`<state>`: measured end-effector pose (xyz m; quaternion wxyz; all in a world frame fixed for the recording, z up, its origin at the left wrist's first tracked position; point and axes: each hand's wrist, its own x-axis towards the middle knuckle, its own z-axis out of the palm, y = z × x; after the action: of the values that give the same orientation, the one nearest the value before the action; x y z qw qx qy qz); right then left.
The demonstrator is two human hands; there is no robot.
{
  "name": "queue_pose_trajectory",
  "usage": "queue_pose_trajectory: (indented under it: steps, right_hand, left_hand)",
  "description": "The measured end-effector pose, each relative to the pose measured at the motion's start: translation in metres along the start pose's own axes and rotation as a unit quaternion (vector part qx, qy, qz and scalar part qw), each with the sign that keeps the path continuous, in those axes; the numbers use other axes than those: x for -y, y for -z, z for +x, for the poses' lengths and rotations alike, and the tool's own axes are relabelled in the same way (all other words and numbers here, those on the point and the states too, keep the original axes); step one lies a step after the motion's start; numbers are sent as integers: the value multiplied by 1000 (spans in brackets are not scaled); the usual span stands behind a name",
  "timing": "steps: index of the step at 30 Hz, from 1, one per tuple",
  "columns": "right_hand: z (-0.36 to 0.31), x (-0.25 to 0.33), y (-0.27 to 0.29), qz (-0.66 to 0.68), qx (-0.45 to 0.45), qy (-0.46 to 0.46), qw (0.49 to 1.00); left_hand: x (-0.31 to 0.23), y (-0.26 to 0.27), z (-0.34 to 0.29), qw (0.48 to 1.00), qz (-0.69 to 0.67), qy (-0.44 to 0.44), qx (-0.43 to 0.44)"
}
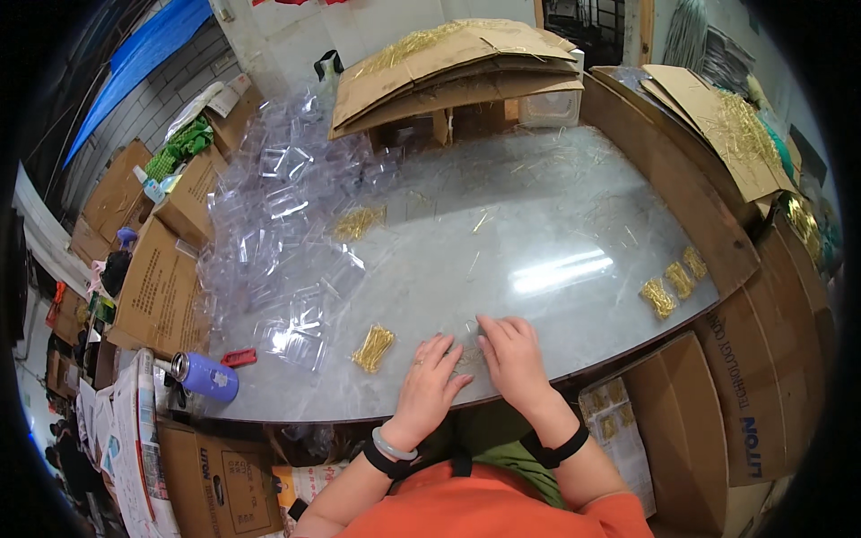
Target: The recorder is sorting and counting small gold-colored metal pins or components into small plastic containers on a workbench.
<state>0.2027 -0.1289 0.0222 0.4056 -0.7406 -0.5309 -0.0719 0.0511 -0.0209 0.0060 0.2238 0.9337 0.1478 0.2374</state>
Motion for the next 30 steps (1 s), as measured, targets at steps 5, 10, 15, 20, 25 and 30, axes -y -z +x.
queue_pose_trajectory:
  steps: [5, 10, 15, 20, 25, 30]
  right_hand:
    - [-8, 9, -1, 61, 112, 55, 990]
    - [-13, 10, 2, 95, 166, 48, 980]
    - [-15, 27, 5, 83, 155, 41, 984]
    - [-18, 31, 1, 24, 129, 88, 987]
    - [-21, 17, -4, 16, 143, 101, 984]
    - [-16, 3, -2, 117, 149, 77, 979]
  left_hand:
    - [-4, 2, -7, 997, -55, 53, -28]
    - [-6, 0, -7, 998, -44, 47, -22]
    - [-8, -2, -13, 991, -110, 72, -26]
    - [-5, 8, -25, 962, -254, 92, -41]
    - [-2, 25, -34, 950, -299, 87, 17]
    - [-1, 35, -29, 986, -152, 30, 62]
